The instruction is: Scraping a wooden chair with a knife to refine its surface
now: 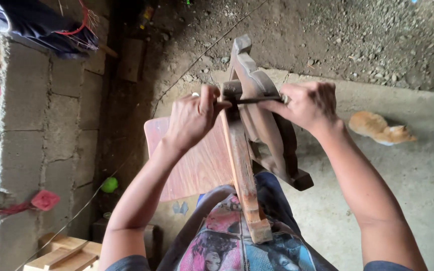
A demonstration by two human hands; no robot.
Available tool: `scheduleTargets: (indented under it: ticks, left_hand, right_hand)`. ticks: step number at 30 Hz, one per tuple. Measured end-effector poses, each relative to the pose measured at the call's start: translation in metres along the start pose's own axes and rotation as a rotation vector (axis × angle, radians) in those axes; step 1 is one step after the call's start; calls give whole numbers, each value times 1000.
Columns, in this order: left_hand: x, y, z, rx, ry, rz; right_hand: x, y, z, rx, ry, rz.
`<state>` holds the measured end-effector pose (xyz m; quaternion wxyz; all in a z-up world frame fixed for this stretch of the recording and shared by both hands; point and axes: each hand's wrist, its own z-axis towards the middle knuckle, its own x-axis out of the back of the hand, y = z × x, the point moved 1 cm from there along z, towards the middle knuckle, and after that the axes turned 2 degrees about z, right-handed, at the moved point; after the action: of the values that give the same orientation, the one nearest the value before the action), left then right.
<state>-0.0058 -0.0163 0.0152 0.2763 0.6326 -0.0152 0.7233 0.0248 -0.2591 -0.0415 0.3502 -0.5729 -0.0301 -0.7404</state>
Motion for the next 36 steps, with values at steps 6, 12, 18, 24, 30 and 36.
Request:
scheduleTargets:
  ticks: [6,12,18,24,30,36]
  left_hand:
    - [3,3,-5,-17,-60,0]
    - [2,-5,4,-20,6,-10]
    - [23,9,-11,-66,37,33]
    - [8,2,-18,-108,143,32]
    - [23,1,-7,-126,207,5]
    - [7,-6,-19,-165,127,-17]
  right_hand:
    - [32,-21,10,14,-37,36]
    - [34,-23,27,90,-60,-69]
    - [64,-39,35,135,-78,-133]
    - [61,-39,43,149,-162,-143]
    - [65,-39,53,125,-272,-138]
    - [68,-42,48,220,-249,-369]
